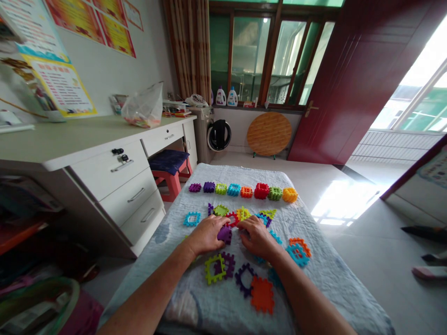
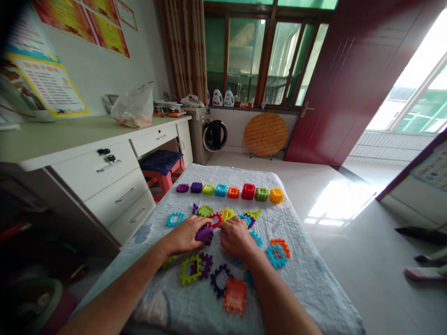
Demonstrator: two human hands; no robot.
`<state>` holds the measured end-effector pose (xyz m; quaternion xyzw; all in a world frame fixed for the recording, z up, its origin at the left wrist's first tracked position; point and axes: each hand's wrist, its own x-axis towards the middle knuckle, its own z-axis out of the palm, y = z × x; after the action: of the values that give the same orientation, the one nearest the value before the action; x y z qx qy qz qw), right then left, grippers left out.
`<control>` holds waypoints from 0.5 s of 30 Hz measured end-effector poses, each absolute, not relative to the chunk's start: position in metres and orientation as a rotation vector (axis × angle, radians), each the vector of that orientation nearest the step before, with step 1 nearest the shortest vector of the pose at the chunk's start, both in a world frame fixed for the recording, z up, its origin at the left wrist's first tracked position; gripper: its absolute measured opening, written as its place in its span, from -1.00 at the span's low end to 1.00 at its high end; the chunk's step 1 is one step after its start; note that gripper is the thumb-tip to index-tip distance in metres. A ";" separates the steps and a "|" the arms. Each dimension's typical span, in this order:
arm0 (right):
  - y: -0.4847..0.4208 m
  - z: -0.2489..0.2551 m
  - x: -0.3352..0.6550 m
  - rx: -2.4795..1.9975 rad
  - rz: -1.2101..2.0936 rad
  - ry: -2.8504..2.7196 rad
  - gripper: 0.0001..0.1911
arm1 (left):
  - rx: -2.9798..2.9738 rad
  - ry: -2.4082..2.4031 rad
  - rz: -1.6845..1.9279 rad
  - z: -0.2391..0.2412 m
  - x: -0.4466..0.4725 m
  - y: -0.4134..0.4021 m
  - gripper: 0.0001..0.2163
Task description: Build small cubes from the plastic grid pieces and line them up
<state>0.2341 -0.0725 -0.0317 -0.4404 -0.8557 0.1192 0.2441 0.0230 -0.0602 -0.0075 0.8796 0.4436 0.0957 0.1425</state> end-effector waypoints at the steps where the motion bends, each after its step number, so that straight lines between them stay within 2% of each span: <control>1: -0.073 -0.032 0.234 -1.202 0.326 -2.337 -0.69 | 2.535 1.275 0.271 -0.007 0.023 -0.060 -0.45; 15: -0.073 -0.033 0.233 -1.179 0.366 -2.288 -0.64 | 2.568 1.238 0.256 -0.008 0.024 -0.063 -0.46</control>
<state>0.2332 -0.0727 -0.0327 -0.4371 -0.8479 0.1355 0.2677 0.0242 -0.0625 -0.0081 0.8885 0.4282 0.0886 0.1392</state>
